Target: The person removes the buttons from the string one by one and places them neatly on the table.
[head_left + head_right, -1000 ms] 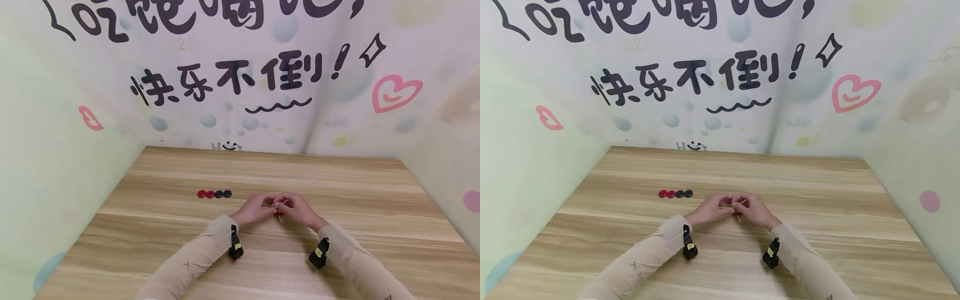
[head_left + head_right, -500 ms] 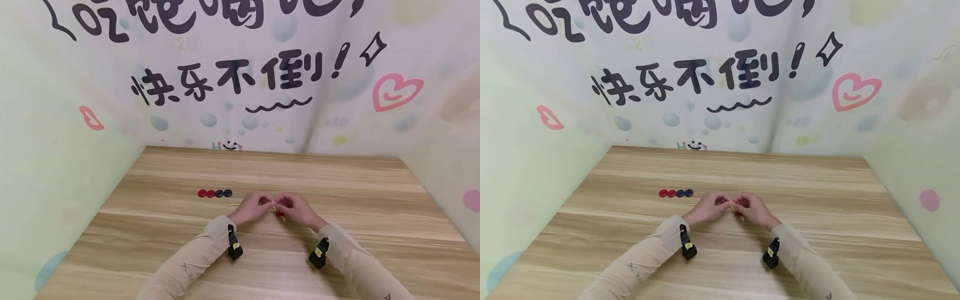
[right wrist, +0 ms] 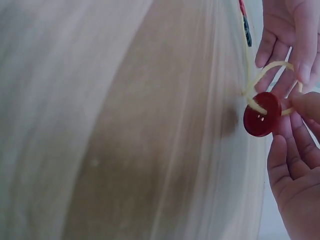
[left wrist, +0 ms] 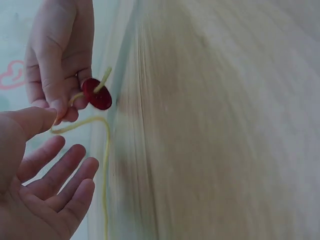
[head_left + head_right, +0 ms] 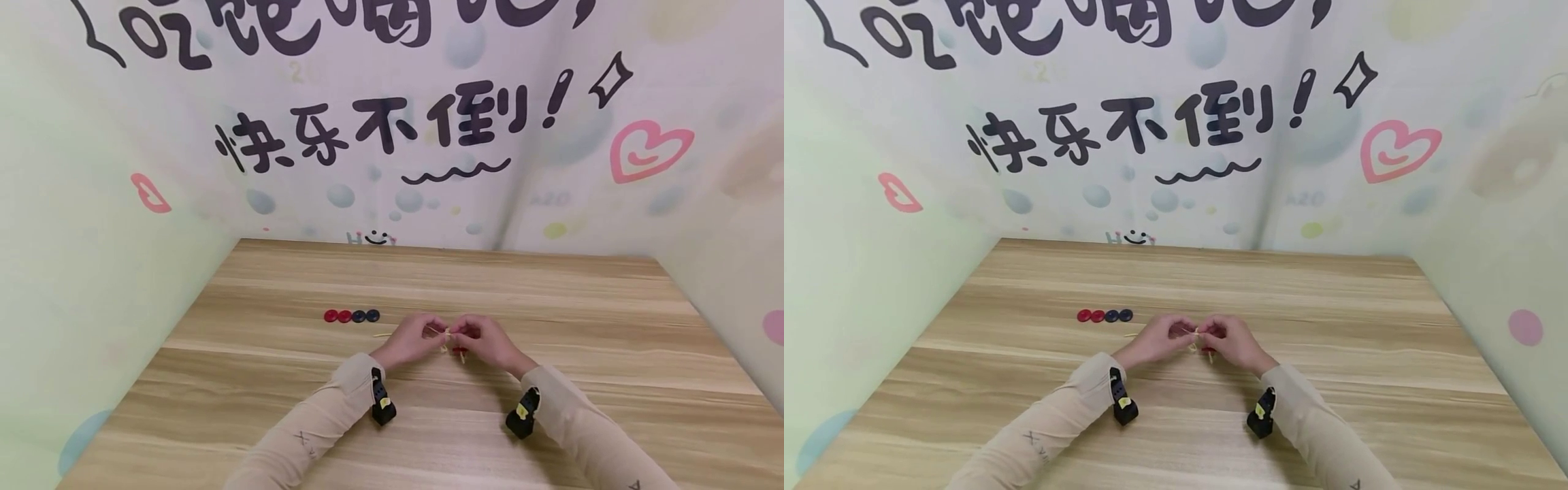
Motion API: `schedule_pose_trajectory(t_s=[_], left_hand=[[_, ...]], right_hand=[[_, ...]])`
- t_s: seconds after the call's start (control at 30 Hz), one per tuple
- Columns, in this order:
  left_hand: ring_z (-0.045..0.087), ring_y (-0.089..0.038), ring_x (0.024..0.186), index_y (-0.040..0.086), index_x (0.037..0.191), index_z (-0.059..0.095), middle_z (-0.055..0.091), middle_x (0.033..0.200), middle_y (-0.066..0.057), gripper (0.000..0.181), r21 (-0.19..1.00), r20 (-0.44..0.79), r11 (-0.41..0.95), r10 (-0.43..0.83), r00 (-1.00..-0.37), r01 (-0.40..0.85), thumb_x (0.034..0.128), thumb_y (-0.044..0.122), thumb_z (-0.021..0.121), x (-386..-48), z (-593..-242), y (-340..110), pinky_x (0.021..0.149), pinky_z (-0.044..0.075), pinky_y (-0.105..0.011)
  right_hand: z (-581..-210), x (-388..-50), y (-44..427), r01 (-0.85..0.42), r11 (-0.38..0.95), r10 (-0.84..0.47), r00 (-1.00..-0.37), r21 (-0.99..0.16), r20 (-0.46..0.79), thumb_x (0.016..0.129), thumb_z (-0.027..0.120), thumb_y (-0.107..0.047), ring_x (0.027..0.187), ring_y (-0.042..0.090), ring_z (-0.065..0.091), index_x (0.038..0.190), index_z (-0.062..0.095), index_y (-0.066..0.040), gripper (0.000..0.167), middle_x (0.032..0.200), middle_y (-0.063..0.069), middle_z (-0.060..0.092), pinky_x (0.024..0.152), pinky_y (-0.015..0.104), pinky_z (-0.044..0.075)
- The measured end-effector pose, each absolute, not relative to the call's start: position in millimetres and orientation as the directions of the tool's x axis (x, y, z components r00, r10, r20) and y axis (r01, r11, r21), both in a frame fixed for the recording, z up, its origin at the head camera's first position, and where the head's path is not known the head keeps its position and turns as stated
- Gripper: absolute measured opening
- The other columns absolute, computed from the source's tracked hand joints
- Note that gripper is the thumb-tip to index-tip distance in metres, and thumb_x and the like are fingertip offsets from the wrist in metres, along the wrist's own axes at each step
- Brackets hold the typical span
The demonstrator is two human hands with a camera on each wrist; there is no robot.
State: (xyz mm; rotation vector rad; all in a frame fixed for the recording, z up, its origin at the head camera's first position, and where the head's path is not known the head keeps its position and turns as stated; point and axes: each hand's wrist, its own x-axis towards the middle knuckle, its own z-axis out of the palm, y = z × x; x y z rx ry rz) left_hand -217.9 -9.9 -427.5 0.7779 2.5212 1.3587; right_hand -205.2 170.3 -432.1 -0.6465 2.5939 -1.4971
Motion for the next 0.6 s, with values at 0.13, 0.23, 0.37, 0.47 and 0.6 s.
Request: schedule_pose_trajectory(t_s=[0.13,0.23,0.37,0.47,0.6], left_hand=[[0.059,-0.009,0.079,0.004,0.098,0.064,0.064,0.090,-0.003,0.020,0.825,0.087,0.449,0.501,-0.861,0.344,0.0844,0.018,0.061,-216.2,-428.5,-6.0,0.069,0.046,-0.018],[0.058,-0.007,0.072,0.005,0.091,0.066,0.065,0.082,-0.002,0.017,0.823,0.082,0.467,0.465,-0.881,0.323,0.0833,0.019,0.062,-214.5,-428.1,-5.2,0.064,0.046,-0.018],[0.059,-0.007,0.069,0.005,0.086,0.067,0.065,0.077,-0.001,0.015,0.822,0.103,0.465,0.447,-0.889,0.329,0.0831,0.019,0.062,-212.5,-426.2,-5.2,0.062,0.046,-0.018],[0.059,-0.007,0.066,0.004,0.084,0.068,0.065,0.074,-0.002,0.014,0.822,0.125,0.451,0.452,-0.883,0.347,0.0839,0.017,0.061,-212.1,-425.9,-5.2,0.060,0.046,-0.017],[0.058,-0.006,0.063,0.004,0.082,0.068,0.065,0.071,-0.002,0.014,0.818,0.130,0.453,0.455,-0.881,0.354,0.0847,0.016,0.060,-212.0,-425.6,-5.2,0.057,0.045,-0.017]], right_hand=[[-431.4,-206.1,169.5,-0.329,0.432,-0.388,-0.908,-0.840,0.156,0.083,0.060,-0.006,0.069,0.017,0.059,0.087,0.061,-0.001,0.006,0.080,0.008,0.063,0.059,0.025,0.049],[-433.3,-207.0,170.2,-0.340,0.423,-0.389,-0.905,-0.840,0.170,0.083,0.060,-0.006,0.067,0.018,0.059,0.087,0.061,0.000,0.007,0.079,0.009,0.063,0.057,0.025,0.049],[-435.1,-207.0,170.9,-0.360,0.410,-0.390,-0.900,-0.838,0.196,0.082,0.061,-0.004,0.065,0.018,0.059,0.086,0.061,0.002,0.007,0.078,0.010,0.063,0.056,0.025,0.049],[-434.7,-205.8,171.2,-0.381,0.408,-0.391,-0.894,-0.830,0.218,0.082,0.061,-0.002,0.065,0.016,0.058,0.086,0.061,0.002,0.006,0.078,0.010,0.063,0.056,0.024,0.049],[-432.8,-203.3,171.1,-0.391,0.434,-0.378,-0.897,-0.812,0.229,0.082,0.061,-0.003,0.068,0.014,0.058,0.086,0.062,0.000,0.005,0.079,0.007,0.063,0.059,0.024,0.048]])
